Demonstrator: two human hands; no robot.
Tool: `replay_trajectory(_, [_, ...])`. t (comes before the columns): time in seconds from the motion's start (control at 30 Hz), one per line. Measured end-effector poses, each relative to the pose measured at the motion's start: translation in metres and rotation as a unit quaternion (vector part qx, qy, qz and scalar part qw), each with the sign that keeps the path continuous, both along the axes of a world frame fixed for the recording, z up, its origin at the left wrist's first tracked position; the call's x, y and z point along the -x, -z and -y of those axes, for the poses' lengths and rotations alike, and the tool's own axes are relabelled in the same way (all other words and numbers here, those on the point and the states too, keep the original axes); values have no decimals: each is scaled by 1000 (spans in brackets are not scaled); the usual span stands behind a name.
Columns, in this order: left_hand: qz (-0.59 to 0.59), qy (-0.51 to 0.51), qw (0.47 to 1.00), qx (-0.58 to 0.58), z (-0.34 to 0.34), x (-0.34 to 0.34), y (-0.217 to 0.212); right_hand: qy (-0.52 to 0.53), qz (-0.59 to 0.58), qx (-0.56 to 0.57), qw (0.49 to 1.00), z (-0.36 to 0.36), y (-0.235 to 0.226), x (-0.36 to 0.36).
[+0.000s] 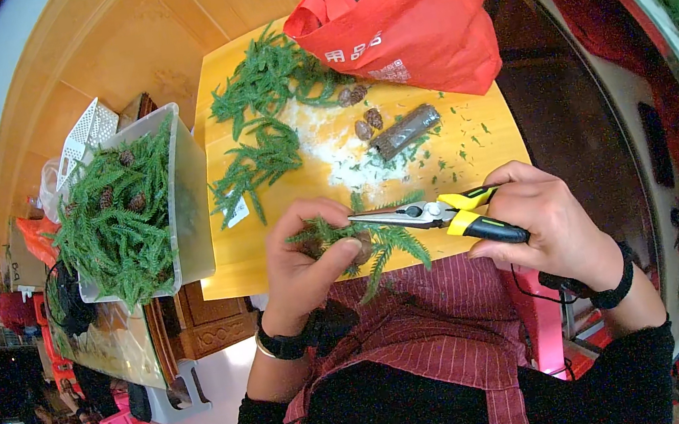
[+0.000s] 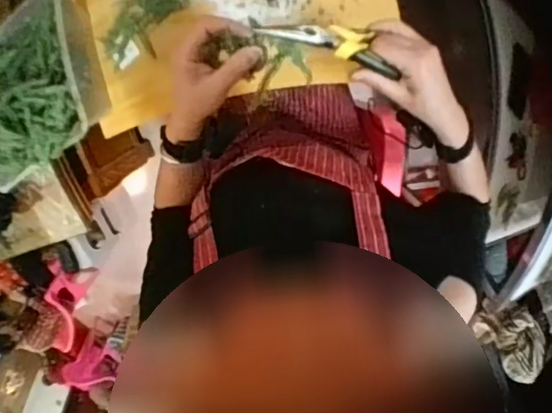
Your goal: Trimming and preparing stems of artificial greenery using a hand-held cutter.
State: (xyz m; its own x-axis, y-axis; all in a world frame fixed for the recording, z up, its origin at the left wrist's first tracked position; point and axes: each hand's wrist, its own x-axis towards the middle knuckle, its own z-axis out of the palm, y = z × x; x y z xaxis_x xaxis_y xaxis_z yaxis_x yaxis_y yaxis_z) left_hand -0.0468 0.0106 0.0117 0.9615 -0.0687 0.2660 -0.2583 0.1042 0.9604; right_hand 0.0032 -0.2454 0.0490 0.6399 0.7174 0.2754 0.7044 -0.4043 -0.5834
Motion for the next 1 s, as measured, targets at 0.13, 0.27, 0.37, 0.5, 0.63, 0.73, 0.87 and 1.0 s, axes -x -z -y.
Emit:
replay_trajectory(0.13, [-68, 1, 998, 3, -1, 0, 0, 2, 22, -3, 1000, 1, 2, -1])
replay_trajectory(0.27, [-85, -4, 996, 25, -1, 0, 0, -6, 24, 3, 1000, 0, 2, -3])
replay_trajectory(0.37, [-43, 6, 999, -17, -5, -2, 1, -28, 7, 7, 1000, 0, -2, -4])
replay_trajectory(0.5, [-2, 24, 999, -29, -7, -5, 1, -54, -42, 26, 997, 1, -7, -9])
replay_trajectory(0.63, [27, 50, 997, -52, -11, -8, 0, -101, -130, 64, 984, 0, -25, -17])
replay_trajectory(0.73, [46, 64, 995, -63, -12, -9, -2, -123, -121, 104, 979, 1, -34, -23])
replay_trajectory(0.87, [60, 66, 993, -81, -13, -12, 0, -128, -92, 97, 983, 2, -34, -29])
replay_trajectory(1.0, [97, 55, 989, -99, -13, -15, 0, -130, 16, 104, 986, 0, -42, -30])
